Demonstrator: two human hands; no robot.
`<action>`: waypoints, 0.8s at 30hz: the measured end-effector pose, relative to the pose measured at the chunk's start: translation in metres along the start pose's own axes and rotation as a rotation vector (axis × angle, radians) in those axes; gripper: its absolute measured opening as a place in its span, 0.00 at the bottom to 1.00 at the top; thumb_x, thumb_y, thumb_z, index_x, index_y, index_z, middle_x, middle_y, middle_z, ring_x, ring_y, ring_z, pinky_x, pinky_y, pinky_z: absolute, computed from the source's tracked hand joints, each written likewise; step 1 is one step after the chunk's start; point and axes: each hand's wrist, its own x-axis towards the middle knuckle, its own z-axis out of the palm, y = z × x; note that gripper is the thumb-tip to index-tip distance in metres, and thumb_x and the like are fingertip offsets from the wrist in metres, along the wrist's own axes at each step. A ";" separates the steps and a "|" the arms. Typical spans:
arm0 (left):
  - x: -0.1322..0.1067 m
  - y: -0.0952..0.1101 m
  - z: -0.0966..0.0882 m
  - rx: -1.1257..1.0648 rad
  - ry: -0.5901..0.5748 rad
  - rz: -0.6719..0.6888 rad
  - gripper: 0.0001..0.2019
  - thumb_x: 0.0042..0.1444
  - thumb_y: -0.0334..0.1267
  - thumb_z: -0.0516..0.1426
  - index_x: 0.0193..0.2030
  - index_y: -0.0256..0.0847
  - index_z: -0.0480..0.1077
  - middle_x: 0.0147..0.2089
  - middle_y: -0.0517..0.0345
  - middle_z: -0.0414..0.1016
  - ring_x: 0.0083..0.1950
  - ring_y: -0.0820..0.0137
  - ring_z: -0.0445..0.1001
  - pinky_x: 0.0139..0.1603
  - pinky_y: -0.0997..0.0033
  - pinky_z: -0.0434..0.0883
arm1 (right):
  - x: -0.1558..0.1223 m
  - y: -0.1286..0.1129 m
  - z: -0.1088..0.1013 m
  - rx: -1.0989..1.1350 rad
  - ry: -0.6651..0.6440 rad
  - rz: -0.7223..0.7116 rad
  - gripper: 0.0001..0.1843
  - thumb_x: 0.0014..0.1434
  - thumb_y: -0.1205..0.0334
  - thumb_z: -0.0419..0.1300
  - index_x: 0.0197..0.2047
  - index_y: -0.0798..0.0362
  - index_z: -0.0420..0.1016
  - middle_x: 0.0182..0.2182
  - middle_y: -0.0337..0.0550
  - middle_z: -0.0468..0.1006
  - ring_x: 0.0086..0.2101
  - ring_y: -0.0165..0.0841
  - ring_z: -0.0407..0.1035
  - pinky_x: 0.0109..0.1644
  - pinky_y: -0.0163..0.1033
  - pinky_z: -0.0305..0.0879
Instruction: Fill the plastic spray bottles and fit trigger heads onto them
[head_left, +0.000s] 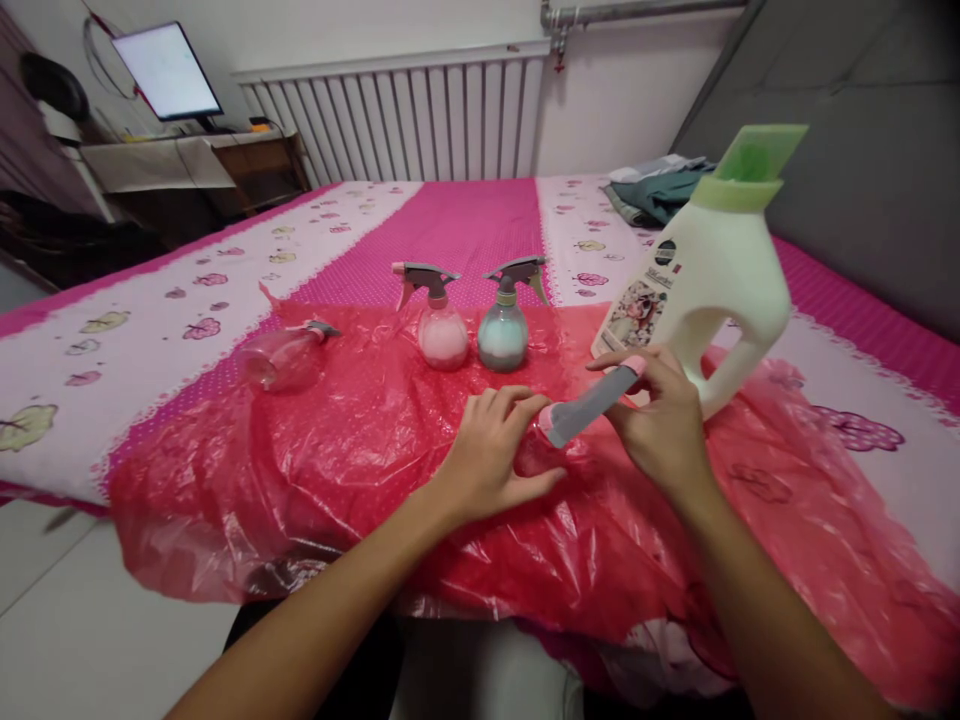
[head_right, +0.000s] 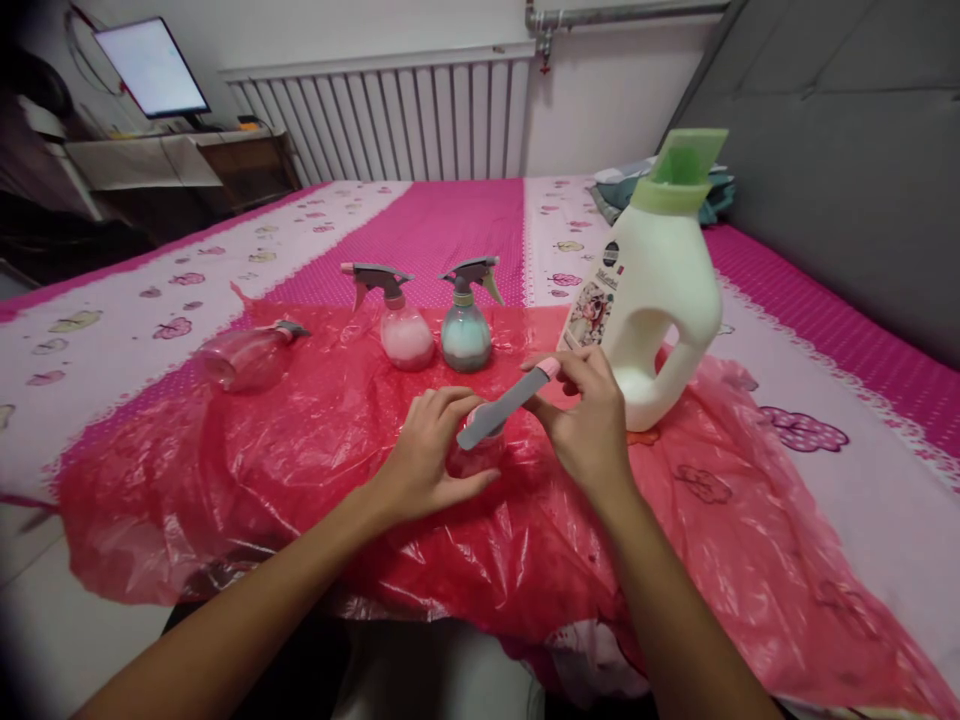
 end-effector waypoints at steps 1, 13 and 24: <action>0.000 0.001 0.000 0.009 -0.006 0.004 0.31 0.58 0.52 0.65 0.65 0.45 0.64 0.62 0.43 0.70 0.58 0.49 0.70 0.58 0.45 0.68 | -0.001 -0.001 0.001 0.011 -0.007 0.013 0.07 0.64 0.55 0.67 0.39 0.49 0.81 0.35 0.42 0.73 0.34 0.36 0.67 0.39 0.43 0.66; -0.003 -0.006 -0.003 -0.072 0.119 -0.093 0.25 0.60 0.44 0.64 0.61 0.45 0.63 0.56 0.47 0.72 0.56 0.52 0.73 0.58 0.48 0.72 | -0.028 -0.021 0.029 0.179 -0.203 -0.039 0.37 0.65 0.59 0.63 0.74 0.44 0.56 0.61 0.51 0.67 0.61 0.45 0.66 0.67 0.60 0.65; -0.016 0.020 0.014 0.163 0.141 -0.069 0.29 0.65 0.49 0.57 0.69 0.44 0.60 0.60 0.39 0.71 0.56 0.47 0.72 0.53 0.42 0.70 | -0.044 -0.058 0.039 0.372 -0.031 0.220 0.31 0.65 0.44 0.68 0.67 0.41 0.67 0.59 0.49 0.73 0.57 0.46 0.72 0.59 0.53 0.77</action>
